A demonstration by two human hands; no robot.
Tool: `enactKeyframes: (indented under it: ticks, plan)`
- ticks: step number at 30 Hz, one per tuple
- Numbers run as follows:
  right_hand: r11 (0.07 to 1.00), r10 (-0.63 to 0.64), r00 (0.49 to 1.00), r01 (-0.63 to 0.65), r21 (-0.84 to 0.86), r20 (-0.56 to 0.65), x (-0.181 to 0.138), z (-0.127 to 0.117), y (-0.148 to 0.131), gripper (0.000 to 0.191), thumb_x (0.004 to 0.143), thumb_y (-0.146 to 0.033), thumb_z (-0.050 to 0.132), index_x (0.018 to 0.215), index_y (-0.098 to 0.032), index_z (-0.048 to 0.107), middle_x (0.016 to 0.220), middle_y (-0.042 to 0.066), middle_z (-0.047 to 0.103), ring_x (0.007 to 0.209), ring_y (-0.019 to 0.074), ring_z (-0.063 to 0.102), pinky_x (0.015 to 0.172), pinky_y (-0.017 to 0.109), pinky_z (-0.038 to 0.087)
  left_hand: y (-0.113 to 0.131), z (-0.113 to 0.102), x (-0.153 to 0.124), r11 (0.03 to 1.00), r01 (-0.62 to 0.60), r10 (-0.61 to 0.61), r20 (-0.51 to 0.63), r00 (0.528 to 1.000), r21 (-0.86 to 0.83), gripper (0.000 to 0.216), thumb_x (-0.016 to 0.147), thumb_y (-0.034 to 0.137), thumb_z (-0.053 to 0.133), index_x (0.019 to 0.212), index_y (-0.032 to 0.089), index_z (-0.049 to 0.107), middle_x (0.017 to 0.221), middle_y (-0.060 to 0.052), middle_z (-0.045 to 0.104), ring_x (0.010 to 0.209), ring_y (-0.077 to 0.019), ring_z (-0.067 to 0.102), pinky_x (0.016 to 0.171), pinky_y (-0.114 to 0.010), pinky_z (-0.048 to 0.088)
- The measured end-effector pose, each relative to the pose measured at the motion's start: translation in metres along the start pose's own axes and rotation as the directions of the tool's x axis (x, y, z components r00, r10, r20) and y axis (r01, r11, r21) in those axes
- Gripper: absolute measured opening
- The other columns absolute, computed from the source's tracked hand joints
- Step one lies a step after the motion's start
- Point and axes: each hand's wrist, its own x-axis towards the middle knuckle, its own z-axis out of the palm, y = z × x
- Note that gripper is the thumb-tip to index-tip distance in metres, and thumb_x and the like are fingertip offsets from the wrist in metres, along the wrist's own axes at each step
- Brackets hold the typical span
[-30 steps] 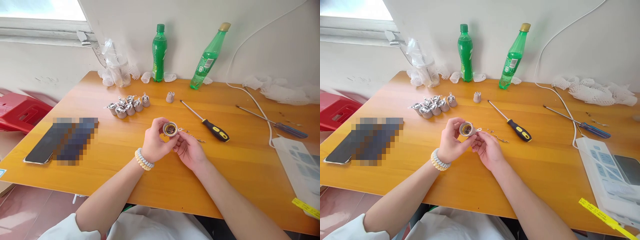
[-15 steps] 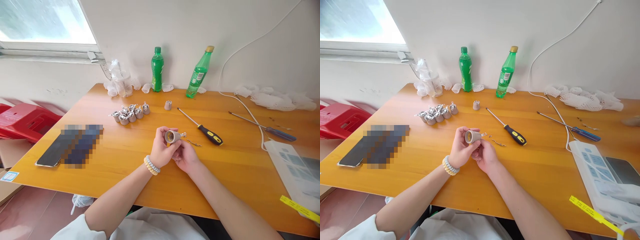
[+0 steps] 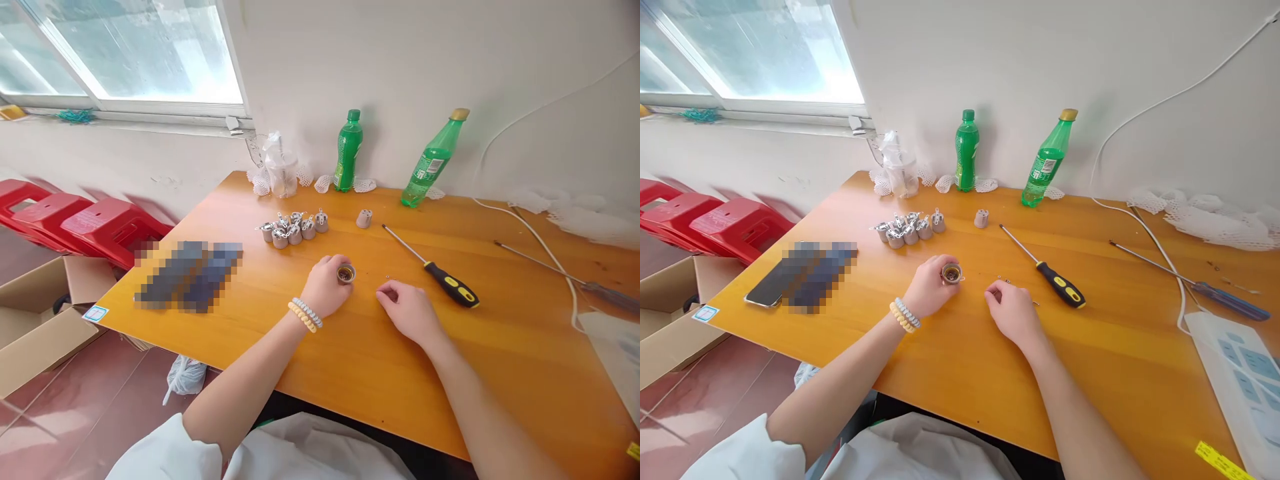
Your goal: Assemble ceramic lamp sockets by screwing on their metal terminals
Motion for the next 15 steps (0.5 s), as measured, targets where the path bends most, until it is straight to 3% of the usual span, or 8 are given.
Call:
enactKeyframes:
  ticks: [4, 11, 15]
  plan:
    - [0.987, -0.054, 0.997, 0.061, -0.148, 0.054, 0.000, -0.002, 0.000, 0.017, 0.079, -0.028, 0.051, 0.075, -0.022, 0.066, 0.077, 0.005, 0.071, 0.073, 0.0217, 0.063, 0.068, 0.035, 0.043, -0.008, -0.007, -0.018, 0.995, -0.091, 0.087, 0.117, 0.989, 0.032, 0.035, 0.067, 0.014, 0.065, 0.100, 0.022, 0.058, 0.096, -0.007, 0.065, 0.085, -0.0218, 0.063, 0.077, -0.037, 0.054]
    - [0.990, -0.015, 0.999, 0.023, -0.139, 0.052, 0.002, 0.001, 0.003, 0.016, 0.079, -0.029, 0.052, 0.078, -0.022, 0.066, 0.073, 0.004, 0.070, 0.067, 0.0209, 0.062, 0.063, 0.034, 0.043, -0.016, -0.001, -0.027, 0.997, -0.065, 0.059, 0.159, 0.986, 0.035, 0.059, 0.070, 0.015, 0.064, 0.126, 0.020, 0.045, 0.116, -0.012, 0.058, 0.106, -0.0258, 0.059, 0.092, -0.042, 0.050]
    - [0.985, 0.005, 0.998, 0.005, -0.171, 0.055, 0.003, 0.001, 0.004, 0.014, 0.079, -0.029, 0.053, 0.077, -0.022, 0.065, 0.073, 0.003, 0.070, 0.065, 0.0204, 0.062, 0.062, 0.033, 0.043, -0.011, -0.021, -0.042, 0.996, -0.003, -0.013, 0.163, 0.987, 0.092, 0.079, 0.066, 0.025, 0.072, 0.136, 0.020, 0.035, 0.126, -0.015, 0.052, 0.116, -0.0285, 0.054, 0.096, -0.043, 0.047]
